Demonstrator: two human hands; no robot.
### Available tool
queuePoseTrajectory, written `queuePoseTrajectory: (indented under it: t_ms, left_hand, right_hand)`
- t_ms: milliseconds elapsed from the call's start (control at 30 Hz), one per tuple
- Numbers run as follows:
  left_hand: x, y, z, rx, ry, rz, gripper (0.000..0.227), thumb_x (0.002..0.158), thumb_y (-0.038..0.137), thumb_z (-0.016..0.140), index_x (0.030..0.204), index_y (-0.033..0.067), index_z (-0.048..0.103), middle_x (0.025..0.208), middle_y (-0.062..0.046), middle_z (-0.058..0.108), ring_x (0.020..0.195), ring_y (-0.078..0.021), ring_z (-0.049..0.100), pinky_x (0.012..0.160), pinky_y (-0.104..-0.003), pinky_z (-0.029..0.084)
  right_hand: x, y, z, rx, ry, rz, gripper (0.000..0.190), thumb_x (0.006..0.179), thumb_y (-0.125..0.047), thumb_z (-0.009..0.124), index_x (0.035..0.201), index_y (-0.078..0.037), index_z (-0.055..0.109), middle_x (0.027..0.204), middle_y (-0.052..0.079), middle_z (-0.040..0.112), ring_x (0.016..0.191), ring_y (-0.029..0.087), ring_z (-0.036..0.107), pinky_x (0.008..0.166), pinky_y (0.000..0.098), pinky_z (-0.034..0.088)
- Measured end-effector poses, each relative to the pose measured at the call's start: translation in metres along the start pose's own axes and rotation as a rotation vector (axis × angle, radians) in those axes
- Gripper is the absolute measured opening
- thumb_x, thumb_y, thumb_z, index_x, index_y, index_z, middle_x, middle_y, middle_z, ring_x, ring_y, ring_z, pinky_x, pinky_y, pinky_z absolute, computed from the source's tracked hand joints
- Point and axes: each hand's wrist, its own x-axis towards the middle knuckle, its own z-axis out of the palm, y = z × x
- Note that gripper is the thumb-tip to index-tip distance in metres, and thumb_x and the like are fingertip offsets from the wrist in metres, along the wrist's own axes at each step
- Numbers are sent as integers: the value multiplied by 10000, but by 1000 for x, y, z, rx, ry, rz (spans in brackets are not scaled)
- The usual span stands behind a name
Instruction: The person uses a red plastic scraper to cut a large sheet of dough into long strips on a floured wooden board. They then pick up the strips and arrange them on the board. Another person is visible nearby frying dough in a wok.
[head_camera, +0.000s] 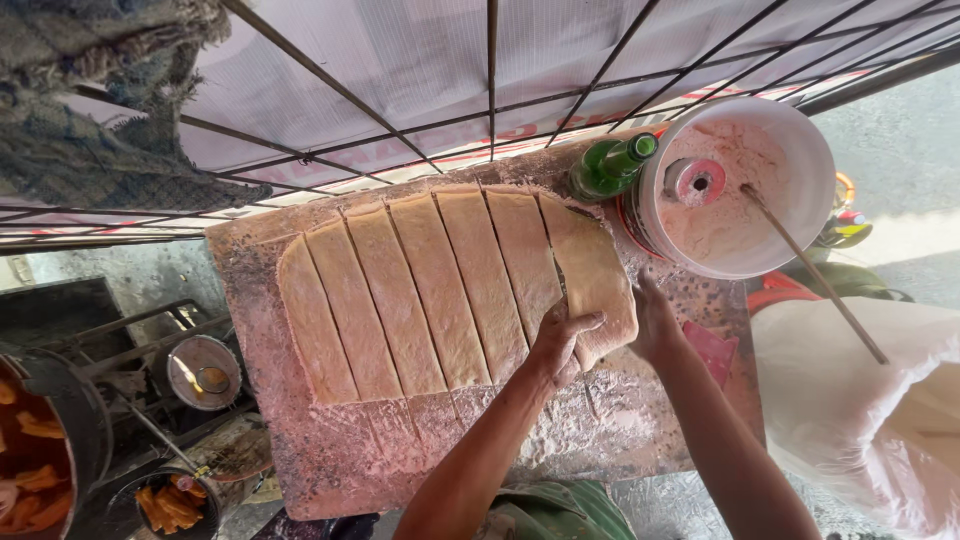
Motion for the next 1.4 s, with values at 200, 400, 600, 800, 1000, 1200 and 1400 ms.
queuePoseTrajectory:
  t_ms: [200,400,600,800,1000,1200,1400]
  left_hand:
    - [-58,62,-23,443,-245,-48,704,832,16,749,1486,14,490,1371,-129,649,1233,-236,643,1085,-390,496]
    - [-122,94,-128,847,-260,-315,773,795,143,815,1462,-47,474,1294,-171,685,1135,-255,688,989,-363,553]
    - [-178,89,-196,1147,-185,-589,879,715,253,877,1471,28,489,1356,-190,639,1142,-232,648,923,-380,557]
    - [-234,69,-252,1352,-368,-505,873,737,284,903,1485,49,520,1447,-114,588,1313,-196,546,1087,-325,433]
    - [-286,77,-280,1376,-389,-541,846,696,300,895,1425,32,560,1391,-126,645,1268,-214,601,1077,-323,456]
    - [-333,104,-304,1481,-455,-466,749,741,250,891,1392,3,614,1310,-99,687,1189,-182,638,1043,-312,477]
    - [-388,134,-328,979,-374,-734,677,777,97,836,1397,-15,589,1249,-103,711,1093,-156,674,969,-320,554]
  right_hand:
    - [80,-19,45,-48,-286,-253,551,1017,-280,590,1520,-117,436,1381,74,596,1184,200,632,1019,393,540]
    - [13,64,-6,49,-105,-113,411,1047,-262,577,1294,62,522,1150,209,655,1028,307,692,920,441,595]
    - [-67,204,-12,69,153,-70,501,998,-386,583,1270,35,552,1187,151,663,1055,249,691,940,390,604]
    - [-71,316,-18,-140,382,-469,388,1052,-338,648,1262,-35,524,1122,24,631,996,95,597,828,234,504]
    - [-84,357,13,-131,441,-635,283,1026,-294,624,1097,-22,606,894,-6,633,773,79,560,662,268,499]
    - [-85,387,53,-106,570,-758,277,1034,-313,620,1091,-42,618,870,-3,626,737,74,546,630,261,482]
    - [-72,369,26,61,687,-844,282,1058,-330,599,1043,-51,563,813,23,601,665,105,552,551,287,496]
